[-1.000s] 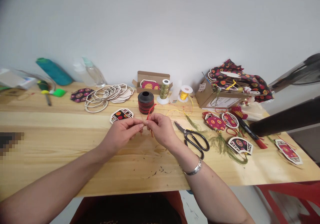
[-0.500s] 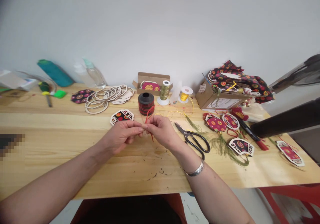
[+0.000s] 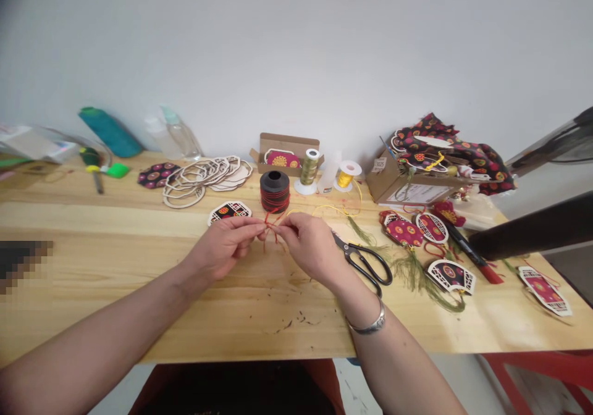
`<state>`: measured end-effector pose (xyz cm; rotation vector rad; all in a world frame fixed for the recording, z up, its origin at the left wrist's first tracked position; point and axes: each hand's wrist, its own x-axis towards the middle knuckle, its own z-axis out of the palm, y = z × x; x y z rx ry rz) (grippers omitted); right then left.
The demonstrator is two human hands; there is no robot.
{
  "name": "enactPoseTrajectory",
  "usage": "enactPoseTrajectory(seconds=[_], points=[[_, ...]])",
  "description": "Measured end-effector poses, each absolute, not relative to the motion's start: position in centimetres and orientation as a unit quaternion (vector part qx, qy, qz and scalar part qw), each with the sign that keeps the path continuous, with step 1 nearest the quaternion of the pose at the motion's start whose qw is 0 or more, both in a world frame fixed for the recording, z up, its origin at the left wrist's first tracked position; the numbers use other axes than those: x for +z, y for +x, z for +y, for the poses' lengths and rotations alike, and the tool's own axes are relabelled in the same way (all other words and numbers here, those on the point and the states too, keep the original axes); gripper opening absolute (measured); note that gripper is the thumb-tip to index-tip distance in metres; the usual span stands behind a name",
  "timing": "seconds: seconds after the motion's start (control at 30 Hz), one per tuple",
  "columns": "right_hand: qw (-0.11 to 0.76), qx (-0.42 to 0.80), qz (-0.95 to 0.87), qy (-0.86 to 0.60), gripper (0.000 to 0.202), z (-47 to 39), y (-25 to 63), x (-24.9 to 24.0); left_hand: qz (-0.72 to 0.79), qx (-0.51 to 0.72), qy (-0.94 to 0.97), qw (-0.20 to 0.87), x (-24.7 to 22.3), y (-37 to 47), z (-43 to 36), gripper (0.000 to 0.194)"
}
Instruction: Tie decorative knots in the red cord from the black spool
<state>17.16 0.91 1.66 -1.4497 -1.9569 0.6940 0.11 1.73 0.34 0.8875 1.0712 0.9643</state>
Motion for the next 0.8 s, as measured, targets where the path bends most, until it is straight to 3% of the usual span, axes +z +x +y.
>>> enactPoseTrajectory(seconds=[0.27,0.47,0.6,0.67,0.8], points=[[0.288,0.091,-0.799,-0.521,0.022,-0.9,15.8,1.6,0.47,0.453,0.355,0.67,0.5,0.2,1.7,0.015],[0.182,-0.084,-0.892,-0.406,0.019,-1.3,15.1,0.7,0.445,0.431,0.314,0.72,0.3,-0.1,1.8,0.015],[0.132,-0.103,-0.922,-0.348,0.019,-1.2,15.2,0.7,0.409,0.421,0.285,0.758,0.2,-0.3,2.0,0.013],[0.172,-0.056,-0.926,-0.33,0.021,-1.1,15.5,1.1,0.402,0.422,0.274,0.765,0.2,-0.3,2.1,0.013],[0.363,0.103,-0.834,-0.403,0.028,-0.4,15.9,1.7,0.408,0.431,0.275,0.757,0.3,-0.1,1.9,0.013]])
